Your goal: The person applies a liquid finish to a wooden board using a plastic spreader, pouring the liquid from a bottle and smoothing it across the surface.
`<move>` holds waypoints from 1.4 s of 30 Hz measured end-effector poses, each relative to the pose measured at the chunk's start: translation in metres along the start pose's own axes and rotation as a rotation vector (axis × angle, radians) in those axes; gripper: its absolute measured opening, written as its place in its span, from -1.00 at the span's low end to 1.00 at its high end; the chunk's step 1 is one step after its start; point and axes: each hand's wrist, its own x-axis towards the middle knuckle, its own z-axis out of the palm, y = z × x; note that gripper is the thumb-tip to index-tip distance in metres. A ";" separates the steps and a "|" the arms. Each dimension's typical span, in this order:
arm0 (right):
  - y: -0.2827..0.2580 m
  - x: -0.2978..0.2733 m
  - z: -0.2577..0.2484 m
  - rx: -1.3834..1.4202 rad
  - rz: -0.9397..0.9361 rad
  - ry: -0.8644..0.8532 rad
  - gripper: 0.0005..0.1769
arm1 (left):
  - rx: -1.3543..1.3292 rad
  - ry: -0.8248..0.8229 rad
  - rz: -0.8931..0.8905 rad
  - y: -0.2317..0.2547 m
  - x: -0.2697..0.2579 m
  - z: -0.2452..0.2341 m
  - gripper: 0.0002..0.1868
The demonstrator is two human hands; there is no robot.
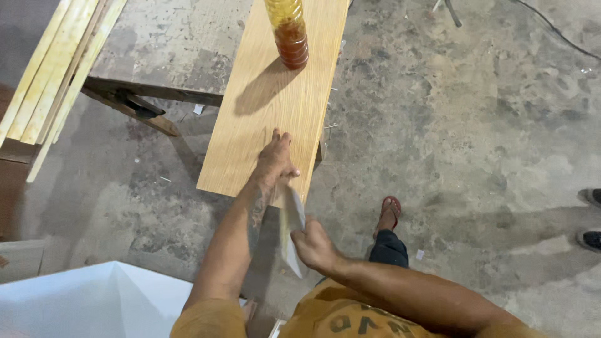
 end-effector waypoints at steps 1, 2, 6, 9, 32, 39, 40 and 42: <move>0.010 -0.007 -0.002 -0.015 -0.016 -0.038 -0.63 | -0.012 -0.001 0.005 0.003 -0.001 -0.006 -0.16; 0.017 -0.014 -0.012 -0.010 -0.020 -0.028 -0.63 | -0.004 -0.002 0.014 0.001 -0.001 -0.002 -0.16; 0.085 0.021 -0.049 0.206 0.593 0.345 -0.33 | -0.007 -0.001 0.015 0.000 -0.004 -0.008 -0.08; 0.112 0.059 -0.050 0.168 0.510 0.300 -0.39 | -0.001 -0.024 0.011 0.012 -0.012 -0.017 -0.12; 0.066 0.063 -0.127 0.543 0.326 0.371 -0.47 | 0.084 -0.062 -0.041 -0.014 -0.004 -0.002 0.15; 0.074 0.085 -0.264 0.783 0.487 0.763 -0.45 | -0.145 0.041 -0.194 -0.024 0.011 0.020 -0.13; 0.077 0.090 -0.285 0.765 0.534 0.810 -0.53 | -0.277 0.146 -0.209 -0.034 0.020 0.034 -0.23; 0.065 0.101 -0.325 0.735 0.522 0.795 -0.59 | -0.234 0.196 -0.302 -0.023 0.028 0.036 -0.26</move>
